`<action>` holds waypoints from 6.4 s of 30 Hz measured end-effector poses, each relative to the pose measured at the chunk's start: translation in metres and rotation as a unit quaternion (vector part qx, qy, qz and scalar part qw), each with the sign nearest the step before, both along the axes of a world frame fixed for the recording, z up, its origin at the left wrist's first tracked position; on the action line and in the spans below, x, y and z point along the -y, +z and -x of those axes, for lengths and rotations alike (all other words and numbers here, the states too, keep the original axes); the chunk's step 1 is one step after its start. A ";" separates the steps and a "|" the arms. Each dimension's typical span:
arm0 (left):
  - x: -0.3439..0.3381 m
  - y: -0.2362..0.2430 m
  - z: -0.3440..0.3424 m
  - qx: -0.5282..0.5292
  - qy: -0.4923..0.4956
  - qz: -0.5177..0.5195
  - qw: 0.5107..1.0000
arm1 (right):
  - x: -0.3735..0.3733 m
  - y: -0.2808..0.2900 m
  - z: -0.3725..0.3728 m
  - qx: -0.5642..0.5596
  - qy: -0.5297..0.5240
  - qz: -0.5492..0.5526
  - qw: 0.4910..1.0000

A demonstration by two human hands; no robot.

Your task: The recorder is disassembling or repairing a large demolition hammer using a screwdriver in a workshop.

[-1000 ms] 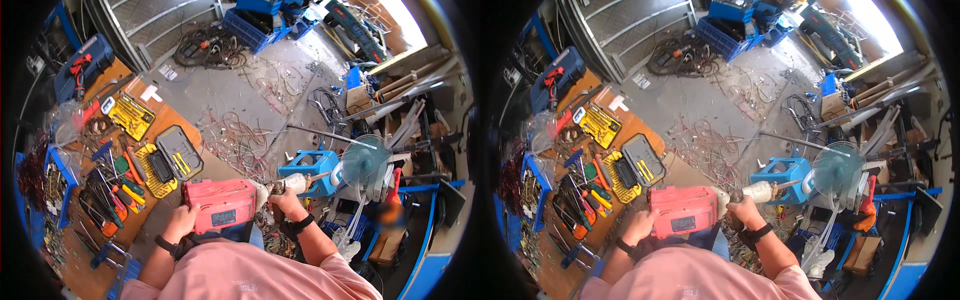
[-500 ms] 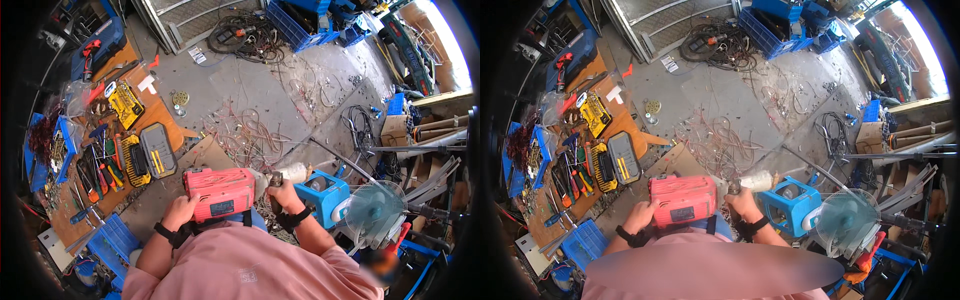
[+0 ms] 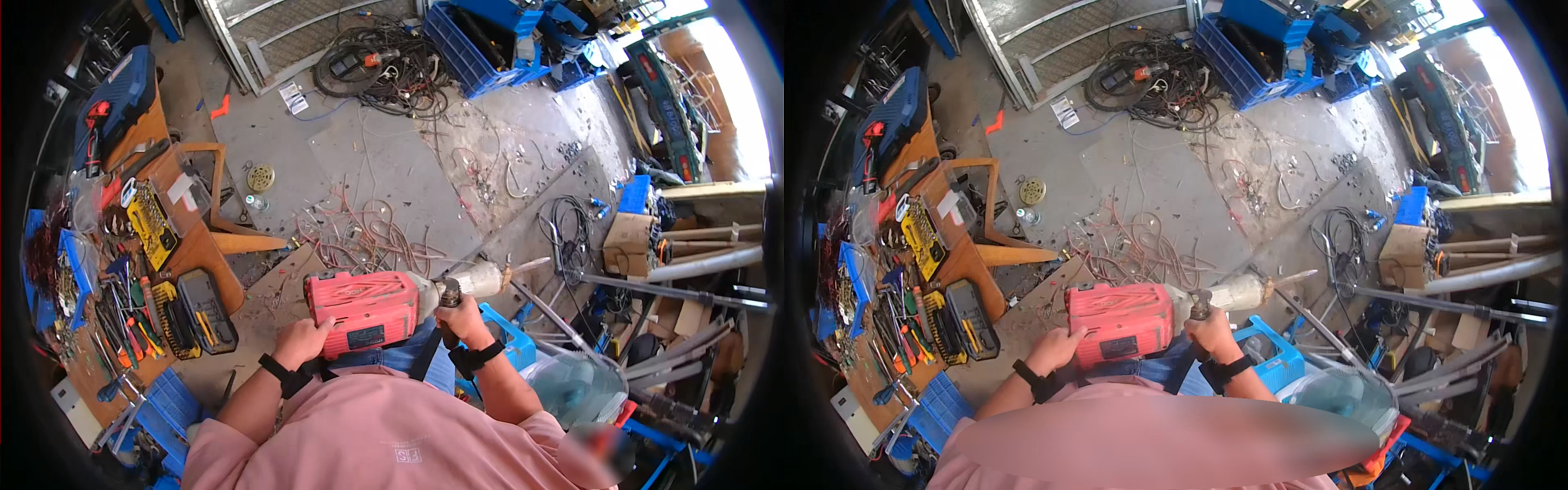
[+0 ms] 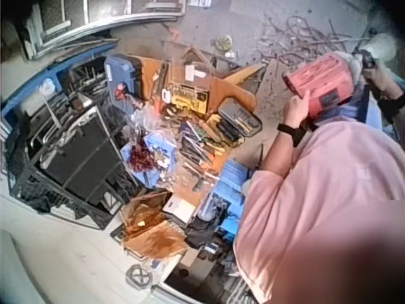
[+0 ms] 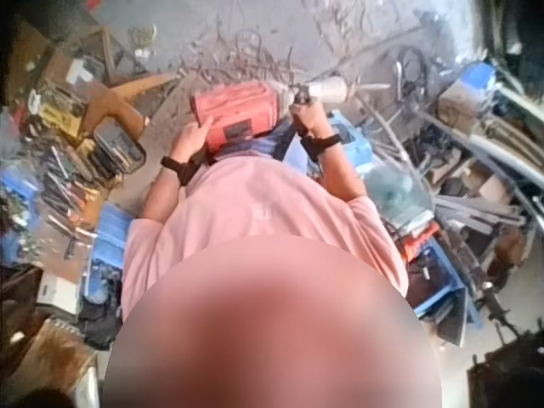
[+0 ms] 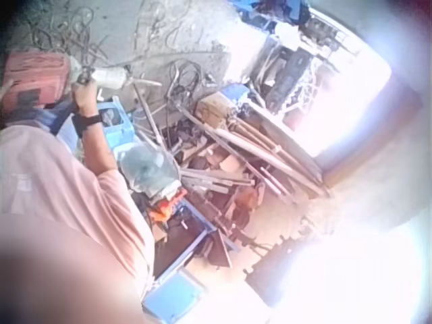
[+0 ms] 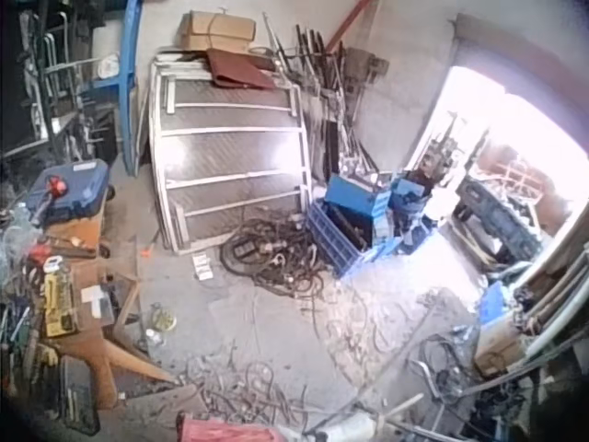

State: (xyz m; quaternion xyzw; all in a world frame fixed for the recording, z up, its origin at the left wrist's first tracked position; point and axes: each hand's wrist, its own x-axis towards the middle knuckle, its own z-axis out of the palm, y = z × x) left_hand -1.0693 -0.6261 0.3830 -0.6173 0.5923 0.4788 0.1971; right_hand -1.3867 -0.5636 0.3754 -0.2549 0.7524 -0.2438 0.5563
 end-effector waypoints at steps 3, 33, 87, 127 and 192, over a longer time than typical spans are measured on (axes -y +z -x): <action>0.032 -0.009 0.043 0.012 0.000 -0.003 1.000 | 0.021 -0.026 0.036 0.013 -0.010 0.008 1.000; 0.229 -0.475 0.166 0.031 0.208 -0.041 0.977 | 0.304 -0.449 0.177 -0.053 0.160 0.003 0.986; 0.137 -0.564 0.201 0.098 0.355 -0.226 0.902 | 0.160 -0.517 0.212 -0.203 0.277 -0.074 0.936; 0.181 -0.572 0.315 0.148 -0.219 0.134 0.955 | 0.175 -0.570 0.168 -0.235 0.191 -0.127 0.944; 0.148 -0.486 0.212 0.035 0.245 -0.118 0.962 | 0.322 -0.453 0.192 -0.165 0.443 -0.194 0.860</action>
